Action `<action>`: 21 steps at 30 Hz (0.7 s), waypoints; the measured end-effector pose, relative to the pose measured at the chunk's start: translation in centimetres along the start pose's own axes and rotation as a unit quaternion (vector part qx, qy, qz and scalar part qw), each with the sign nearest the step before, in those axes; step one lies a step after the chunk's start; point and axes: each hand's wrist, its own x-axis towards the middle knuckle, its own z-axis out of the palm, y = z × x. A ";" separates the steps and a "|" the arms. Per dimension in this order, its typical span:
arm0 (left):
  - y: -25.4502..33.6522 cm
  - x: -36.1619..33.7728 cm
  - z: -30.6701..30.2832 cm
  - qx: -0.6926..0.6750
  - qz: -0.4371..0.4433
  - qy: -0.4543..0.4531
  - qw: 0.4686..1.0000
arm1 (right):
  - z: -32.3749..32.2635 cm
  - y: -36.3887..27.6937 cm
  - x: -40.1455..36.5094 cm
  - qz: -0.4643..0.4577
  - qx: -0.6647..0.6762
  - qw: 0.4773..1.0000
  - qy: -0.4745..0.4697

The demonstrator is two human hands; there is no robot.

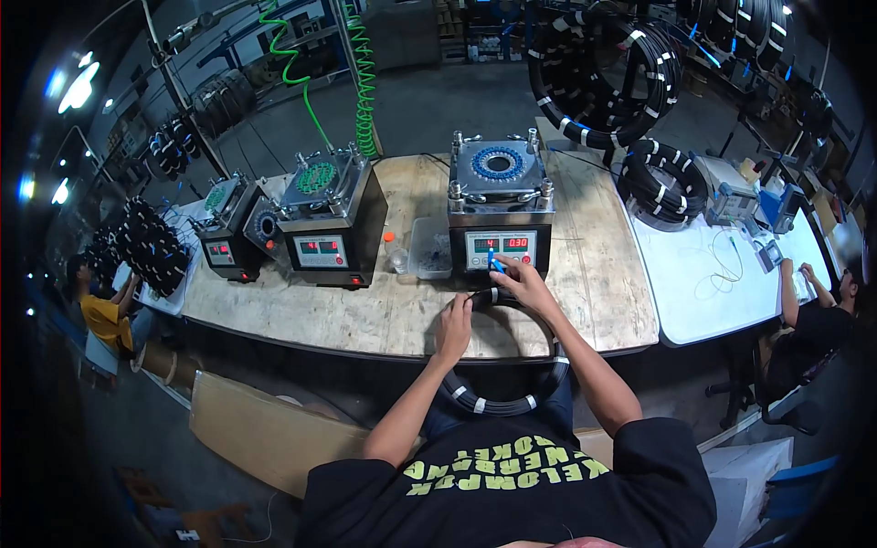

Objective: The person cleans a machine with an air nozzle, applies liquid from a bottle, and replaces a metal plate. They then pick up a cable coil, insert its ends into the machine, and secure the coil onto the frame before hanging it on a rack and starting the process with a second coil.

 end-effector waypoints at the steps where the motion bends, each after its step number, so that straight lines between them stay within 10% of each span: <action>1: 0.3 0.0 -0.2 0.015 0.013 -0.003 1.000 | 0.0 -0.2 0.0 0.013 0.043 0.999 -0.011; 14: -4.1 8.1 -4.3 -0.023 0.025 0.060 0.998 | -1.3 -1.5 -0.9 0.055 0.176 0.977 -0.111; 21: -13.0 18.4 -1.8 0.173 -0.020 -0.242 0.954 | -0.5 0.8 0.1 0.023 0.194 0.971 -0.141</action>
